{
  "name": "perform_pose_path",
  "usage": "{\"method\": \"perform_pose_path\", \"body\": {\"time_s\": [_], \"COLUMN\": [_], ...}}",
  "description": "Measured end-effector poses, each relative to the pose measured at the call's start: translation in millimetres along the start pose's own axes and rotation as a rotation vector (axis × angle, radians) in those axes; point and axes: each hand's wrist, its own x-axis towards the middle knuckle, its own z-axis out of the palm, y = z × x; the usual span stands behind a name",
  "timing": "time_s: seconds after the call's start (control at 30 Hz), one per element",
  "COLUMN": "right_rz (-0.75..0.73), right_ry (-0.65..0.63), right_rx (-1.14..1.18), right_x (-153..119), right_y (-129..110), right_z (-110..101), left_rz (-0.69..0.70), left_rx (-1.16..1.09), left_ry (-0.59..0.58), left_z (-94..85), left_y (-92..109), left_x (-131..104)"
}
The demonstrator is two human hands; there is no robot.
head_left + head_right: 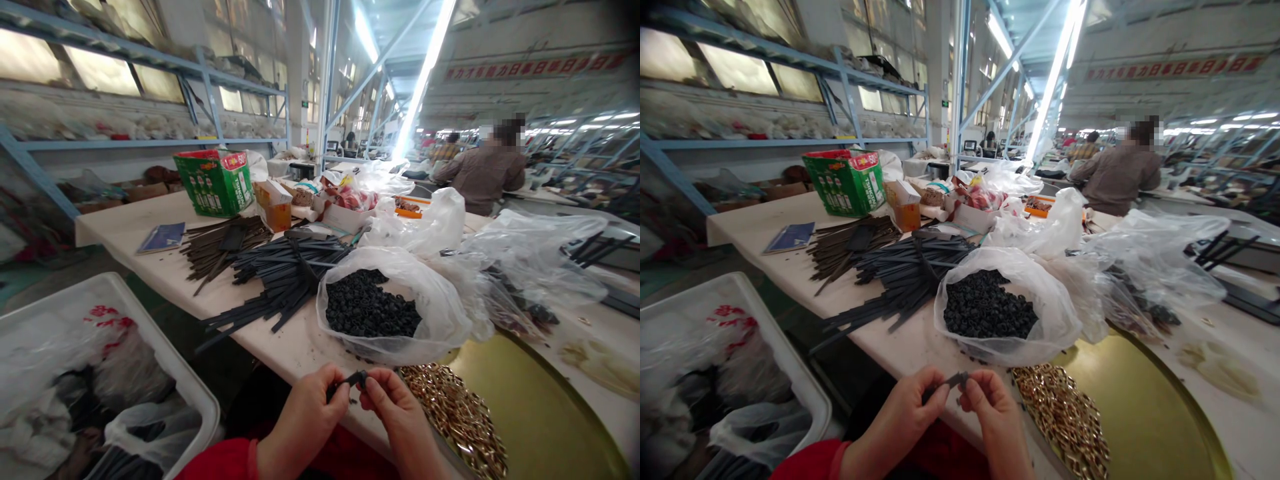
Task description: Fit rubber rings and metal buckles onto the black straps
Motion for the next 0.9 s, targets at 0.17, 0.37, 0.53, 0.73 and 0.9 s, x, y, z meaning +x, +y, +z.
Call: {"method": "perform_pose_path", "body": {"time_s": [0.17, 0.37, 0.53, 0.73, 0.9], "right_rz": [0.079, 0.32, 0.24, 0.052, 0.128], "right_ry": [-0.041, -0.072, -0.113, -0.083, -0.112], "right_rx": [0.06, 0.337, 0.245, -0.059, -0.063], "right_x": [-2.0, -6.9, -8.7, -8.4, -13.6], "right_y": [2.1, 2.4, 8.3, 15.4, 15.1], "right_z": [0.0, 1.9, -1.0, -12.3, -16.9], "left_rz": [-0.011, -0.002, -0.033, -0.17, -0.268], "left_rx": [0.053, 0.102, 0.147, 0.027, -0.082], "left_ry": [0.015, -0.053, -0.071, -0.257, -0.328], "left_z": [1.3, 0.6, -1.5, -7.0, -8.5], "left_y": [-6.3, -8.9, -10.0, -3.0, 3.2], "left_x": [-1.9, -5.1, -4.4, -3.8, -5.2]}}
